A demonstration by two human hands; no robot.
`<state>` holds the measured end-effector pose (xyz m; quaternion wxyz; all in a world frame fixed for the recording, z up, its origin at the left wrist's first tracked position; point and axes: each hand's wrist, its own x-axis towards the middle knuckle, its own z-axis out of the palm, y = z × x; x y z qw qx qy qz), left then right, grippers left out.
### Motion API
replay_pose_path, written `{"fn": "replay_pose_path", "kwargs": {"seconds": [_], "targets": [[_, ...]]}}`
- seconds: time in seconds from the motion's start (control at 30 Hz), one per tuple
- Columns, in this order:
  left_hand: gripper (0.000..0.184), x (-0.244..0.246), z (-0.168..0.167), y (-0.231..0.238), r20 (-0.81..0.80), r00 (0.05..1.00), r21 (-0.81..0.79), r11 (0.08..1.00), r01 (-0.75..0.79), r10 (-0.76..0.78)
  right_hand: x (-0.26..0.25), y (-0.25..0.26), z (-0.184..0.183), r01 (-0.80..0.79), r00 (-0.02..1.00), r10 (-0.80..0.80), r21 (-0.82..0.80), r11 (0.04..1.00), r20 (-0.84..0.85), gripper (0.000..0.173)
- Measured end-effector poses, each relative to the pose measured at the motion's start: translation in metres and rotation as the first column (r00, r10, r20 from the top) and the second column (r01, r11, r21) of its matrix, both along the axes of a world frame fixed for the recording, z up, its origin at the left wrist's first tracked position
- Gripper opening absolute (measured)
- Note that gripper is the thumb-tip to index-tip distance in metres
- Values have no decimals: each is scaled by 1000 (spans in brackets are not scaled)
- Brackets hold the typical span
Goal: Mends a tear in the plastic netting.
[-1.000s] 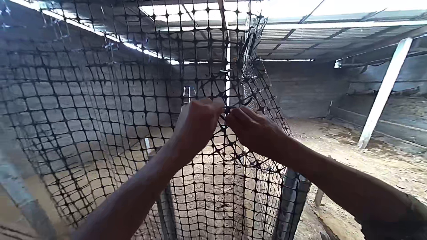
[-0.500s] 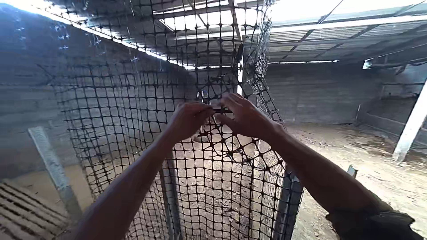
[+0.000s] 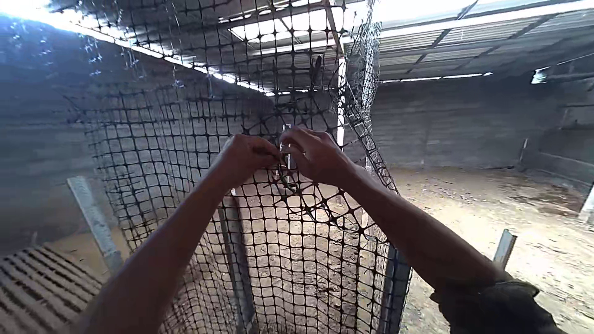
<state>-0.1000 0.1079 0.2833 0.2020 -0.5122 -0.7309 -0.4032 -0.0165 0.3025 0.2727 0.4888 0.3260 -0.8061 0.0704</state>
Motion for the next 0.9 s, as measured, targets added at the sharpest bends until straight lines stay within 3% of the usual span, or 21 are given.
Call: {"fn": "replay_pose_path", "kwargs": {"seconds": [0.13, 0.27, 0.33, 0.47, 0.63, 0.83, 0.9], "targets": [[8, -17, -12, 2, -435, 900, 84, 996, 27, 12, -14, -6, 7, -63, 990, 68, -44, 997, 127, 24], [8, -26, -28, 11, -673, 729, 250, 966, 61, 128, -14, -13, 2, 9, 994, 4, -117, 993, 106, 19], [11, -29, -34, 18, -703, 681, 320, 946, 45, 205, -11, -17, -1, 24, 996, -13, -138, 990, 84, 21], [20, -31, -40, 31, -700, 660, 412, 909, 62, 272, -4, -9, 15, 96, 960, -50, -155, 983, 275, 32], [15, -41, -45, 32, -711, 649, 422, 902, 87, 270, -3, -3, 31, 87, 933, -75, -17, 996, 352, 33], [17, -45, -50, 33, -741, 598, 456, 882, 116, 305, -4, 2, 41, 73, 907, -90, 57, 996, 410, 20], [15, -45, -49, 33, -740, 620, 440, 884, 154, 260, -3, 1, 43, 79, 906, -109, 88, 993, 409, 17]]}}
